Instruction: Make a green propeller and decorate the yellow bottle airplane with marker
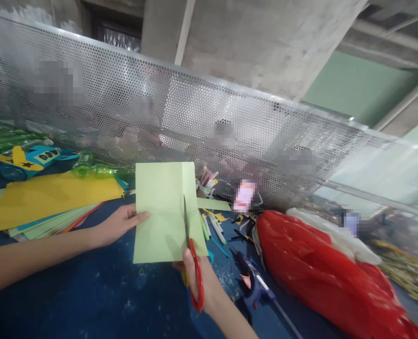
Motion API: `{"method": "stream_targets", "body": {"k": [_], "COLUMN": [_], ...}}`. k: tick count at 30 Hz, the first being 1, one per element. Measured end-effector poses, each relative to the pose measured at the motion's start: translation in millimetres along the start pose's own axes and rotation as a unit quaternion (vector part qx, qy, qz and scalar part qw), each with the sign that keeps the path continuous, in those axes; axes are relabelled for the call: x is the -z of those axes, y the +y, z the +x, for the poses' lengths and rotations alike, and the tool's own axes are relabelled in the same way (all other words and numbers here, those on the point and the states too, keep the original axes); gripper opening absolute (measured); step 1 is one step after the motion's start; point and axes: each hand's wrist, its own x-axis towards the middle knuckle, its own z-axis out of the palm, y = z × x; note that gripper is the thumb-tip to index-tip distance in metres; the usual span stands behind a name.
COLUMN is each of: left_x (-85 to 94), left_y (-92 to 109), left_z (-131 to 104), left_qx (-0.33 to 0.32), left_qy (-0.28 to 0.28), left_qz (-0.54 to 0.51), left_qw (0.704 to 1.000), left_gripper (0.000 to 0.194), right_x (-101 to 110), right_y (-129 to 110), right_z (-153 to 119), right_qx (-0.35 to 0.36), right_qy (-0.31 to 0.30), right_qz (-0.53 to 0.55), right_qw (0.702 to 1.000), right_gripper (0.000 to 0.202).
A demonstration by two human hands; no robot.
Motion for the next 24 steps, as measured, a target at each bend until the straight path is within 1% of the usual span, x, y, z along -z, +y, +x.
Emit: {"method": "stream_targets", "body": {"k": [3, 6, 12, 18, 24], "left_x": [-0.5, -1.7, -3.1, -3.1, -4.3], "left_y": [0, 0, 0, 0, 0], "left_z": [0, -1, -1, 0, -1], "left_qx": [0.004, 0.013, 0.019, 0.023, 0.026], "left_qy": [-0.003, -0.002, -0.001, 0.005, 0.010], "left_qz": [-0.010, -0.028, -0.044, -0.046, -0.060], "left_qw": [1.000, 1.000, 0.999, 0.999, 0.998], "left_gripper": [0.037, 0.037, 0.037, 0.036, 0.037], "right_x": [-3, -5, -8, -11, -12], "right_y": [8, 12, 7, 9, 11], "right_z": [1, 1, 1, 2, 3], "right_qx": [-0.026, -0.048, -0.026, -0.034, -0.040], "right_qy": [0.007, 0.014, -0.003, 0.034, 0.047], "right_qz": [-0.009, 0.017, 0.031, 0.041, 0.048], "right_qw": [1.000, 0.999, 0.999, 0.998, 0.997], "right_gripper": [0.071, 0.067, 0.065, 0.063, 0.062]}}
